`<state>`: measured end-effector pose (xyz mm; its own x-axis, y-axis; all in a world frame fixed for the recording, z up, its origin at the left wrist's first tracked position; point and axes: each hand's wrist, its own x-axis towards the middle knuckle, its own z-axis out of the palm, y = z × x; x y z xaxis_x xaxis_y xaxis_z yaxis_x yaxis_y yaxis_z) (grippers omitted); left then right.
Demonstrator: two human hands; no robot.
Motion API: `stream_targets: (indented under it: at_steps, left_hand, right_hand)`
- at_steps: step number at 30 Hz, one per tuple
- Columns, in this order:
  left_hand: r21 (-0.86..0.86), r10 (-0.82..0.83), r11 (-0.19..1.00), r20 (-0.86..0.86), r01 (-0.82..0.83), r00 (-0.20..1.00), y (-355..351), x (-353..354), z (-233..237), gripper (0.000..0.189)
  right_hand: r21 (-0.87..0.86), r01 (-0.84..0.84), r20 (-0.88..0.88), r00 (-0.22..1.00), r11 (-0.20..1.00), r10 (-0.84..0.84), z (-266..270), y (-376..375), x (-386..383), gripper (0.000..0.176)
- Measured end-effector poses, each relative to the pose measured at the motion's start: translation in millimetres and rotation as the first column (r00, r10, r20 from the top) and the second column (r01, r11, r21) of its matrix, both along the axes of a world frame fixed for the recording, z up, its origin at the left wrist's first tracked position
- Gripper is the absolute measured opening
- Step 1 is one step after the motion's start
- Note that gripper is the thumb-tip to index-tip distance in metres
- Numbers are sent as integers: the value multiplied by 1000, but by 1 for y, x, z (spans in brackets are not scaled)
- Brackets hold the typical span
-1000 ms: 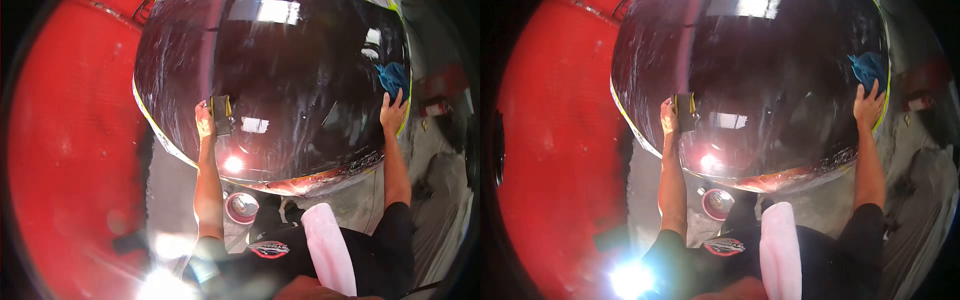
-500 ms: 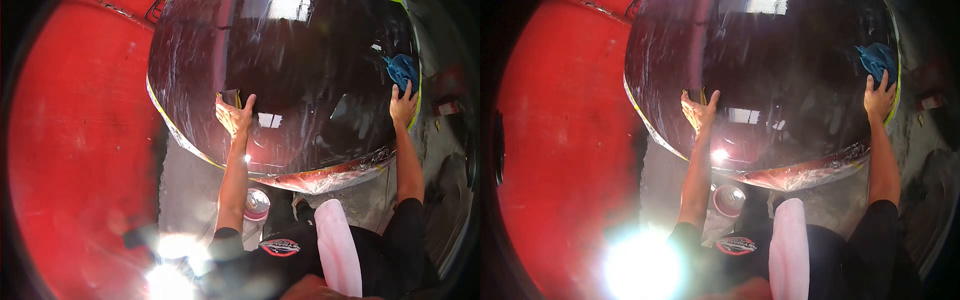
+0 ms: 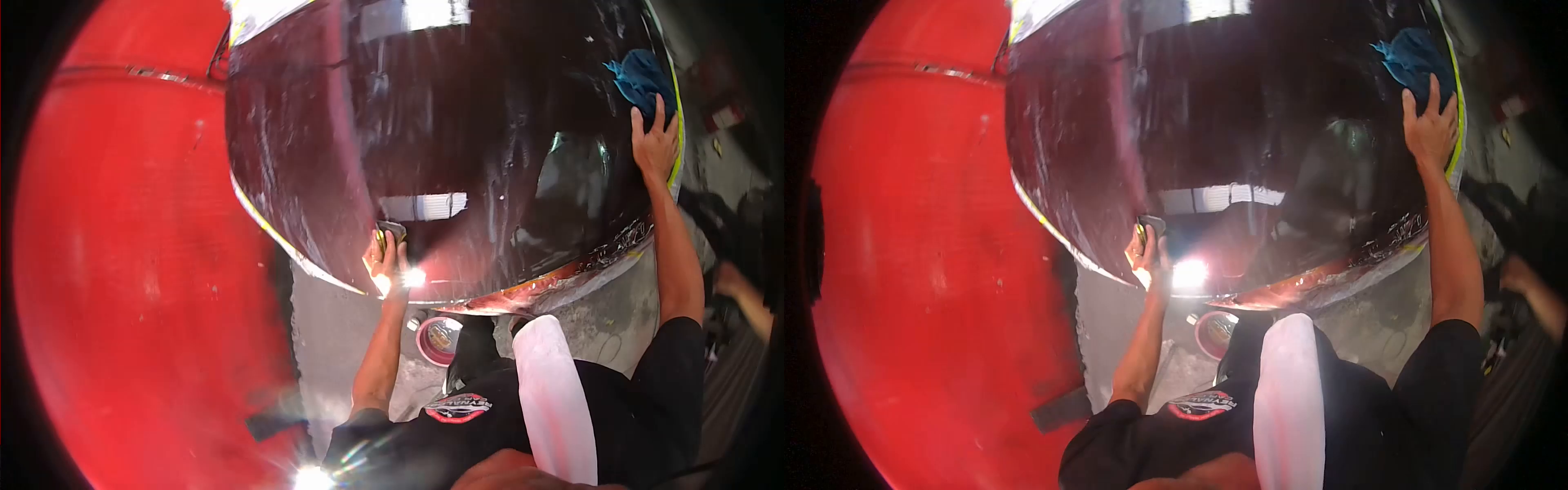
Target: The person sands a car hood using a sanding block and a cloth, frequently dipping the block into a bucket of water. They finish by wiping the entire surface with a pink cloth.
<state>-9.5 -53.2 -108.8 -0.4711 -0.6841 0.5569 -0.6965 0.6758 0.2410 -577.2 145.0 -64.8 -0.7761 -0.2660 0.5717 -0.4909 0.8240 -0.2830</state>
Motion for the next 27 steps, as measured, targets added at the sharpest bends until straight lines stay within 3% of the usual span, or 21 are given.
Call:
stream_targets:
  at_steps: [3, 4, 9, 11, 12, 13, 14, 15, 16, 17, 18, 19, 21, 23, 24, 25, 27]
  left_hand:
    - [-25, -199, 980, -82, 197, 977, -61, -92, 53, 36]
    - [-103, -259, 963, -98, 249, 961, -94, -133, 64, 37]
    - [-156, -114, 980, 92, 127, 989, -231, -331, 124, 28]
    - [-43, -128, 990, 76, 131, 989, -231, -339, 125, 32]
    - [-237, -235, 935, 140, 263, 962, -213, -316, 109, 33]
    - [-73, -488, 871, -246, 486, 837, -187, -283, 60, 34]
    - [-98, -383, 917, 60, 387, 922, -106, -219, 77, 38]
    - [-196, -276, 930, 182, 310, 944, -41, -170, 57, 42]
    - [-11, -512, 856, 129, 517, 850, 0, -134, 60, 41]
    - [574, -132, 699, -482, 426, 866, 86, -121, 64, 39]
    - [686, 114, 647, -518, 333, 848, 109, -84, -2, 36]
    - [549, -100, 726, -512, 414, 853, 84, -88, -14, 30]
    - [703, -157, 532, -465, 471, 871, 28, -203, 59, 33]
    - [411, -164, 765, -619, 495, 768, 10, -331, 70, 30]
    - [138, -360, 895, -337, 424, 870, -1, -370, 86, 29]
    - [-188, -407, 896, 11, 401, 914, -11, -398, 100, 28]
    - [-119, -453, 890, -106, 441, 885, -12, -396, 81, 28]
  right_hand:
    - [27, 21, -28, 999, 999, -20, 7, -2, 5, 70]
    - [15, 3, -25, 1000, 1000, -2, 8, -2, 7, 69]
    - [-59, -48, -82, 996, 997, 43, 9, 1, 3, 66]
    - [-66, -65, -112, 992, 996, 57, 10, 1, 2, 66]
    - [-65, -49, -95, 995, 997, 43, 8, 2, 9, 67]
    - [-66, -46, -89, 995, 997, 40, 13, 0, 7, 68]
    - [-62, -49, -68, 997, 997, 44, 15, 1, 9, 68]
    - [-62, -20, -74, 997, 998, 15, 12, -2, 9, 68]
    - [-57, -21, -75, 997, 998, 17, 18, -5, 3, 68]
    - [-35, -20, -52, 999, 999, 18, 20, -2, 13, 68]
    - [-45, -7, 63, 998, 999, 10, 18, -1, 28, 68]
    - [-56, 18, 124, 992, 998, -11, 25, -2, 27, 69]
    - [-54, 25, 86, 996, 998, -20, 25, 0, 28, 68]
    - [-29, 16, 180, 984, 999, -10, 29, 3, 27, 69]
    - [-62, 10, 182, 983, 998, 1, 27, 4, 29, 69]
    - [-70, 1, 212, 977, 998, 14, 30, 6, 29, 68]
    - [-84, -20, 210, 977, 996, 37, 31, 7, 30, 68]
